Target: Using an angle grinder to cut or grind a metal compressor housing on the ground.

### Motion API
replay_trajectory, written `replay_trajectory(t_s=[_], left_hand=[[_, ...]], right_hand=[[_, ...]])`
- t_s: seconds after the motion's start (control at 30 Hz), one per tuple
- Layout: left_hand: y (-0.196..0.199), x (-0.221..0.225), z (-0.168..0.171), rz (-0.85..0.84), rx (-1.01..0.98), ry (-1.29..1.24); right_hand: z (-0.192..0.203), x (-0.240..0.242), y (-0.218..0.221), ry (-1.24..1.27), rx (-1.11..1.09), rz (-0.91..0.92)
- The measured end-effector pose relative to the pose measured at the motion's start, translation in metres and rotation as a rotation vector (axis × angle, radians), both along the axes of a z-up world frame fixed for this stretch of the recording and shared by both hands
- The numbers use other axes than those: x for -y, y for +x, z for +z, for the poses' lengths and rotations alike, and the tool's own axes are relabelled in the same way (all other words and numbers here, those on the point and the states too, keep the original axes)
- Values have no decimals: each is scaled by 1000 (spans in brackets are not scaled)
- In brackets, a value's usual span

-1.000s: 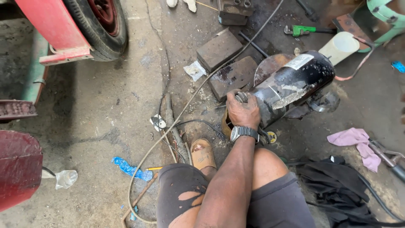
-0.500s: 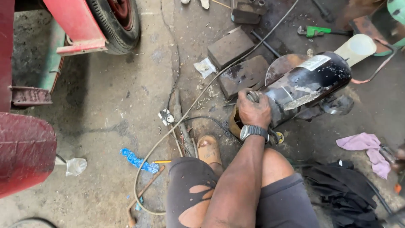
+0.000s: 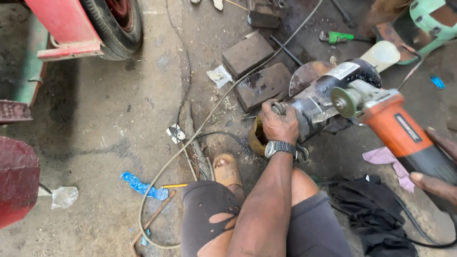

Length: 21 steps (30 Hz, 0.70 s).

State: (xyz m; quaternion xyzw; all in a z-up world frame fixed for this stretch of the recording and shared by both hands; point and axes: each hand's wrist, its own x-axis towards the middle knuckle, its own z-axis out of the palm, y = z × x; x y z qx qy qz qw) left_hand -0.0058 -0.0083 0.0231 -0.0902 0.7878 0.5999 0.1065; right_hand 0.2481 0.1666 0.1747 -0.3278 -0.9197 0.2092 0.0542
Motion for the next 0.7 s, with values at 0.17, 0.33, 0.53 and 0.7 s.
replay_trajectory(t_s=[0.17,0.33,0.53,0.7], left_hand=[[-2,-9,-15,89,-180,23],[-1,-2,0,23,-38,-3],[-1,-6,-9,54,-103,3],[0,-4,-5,24,-93,-4]], right_hand=[[11,15,-17,-135,-87,56],[15,16,-20,-164,-59,73],[12,14,-21,-185,-74,74],[17,21,-26,-222,-85,68]])
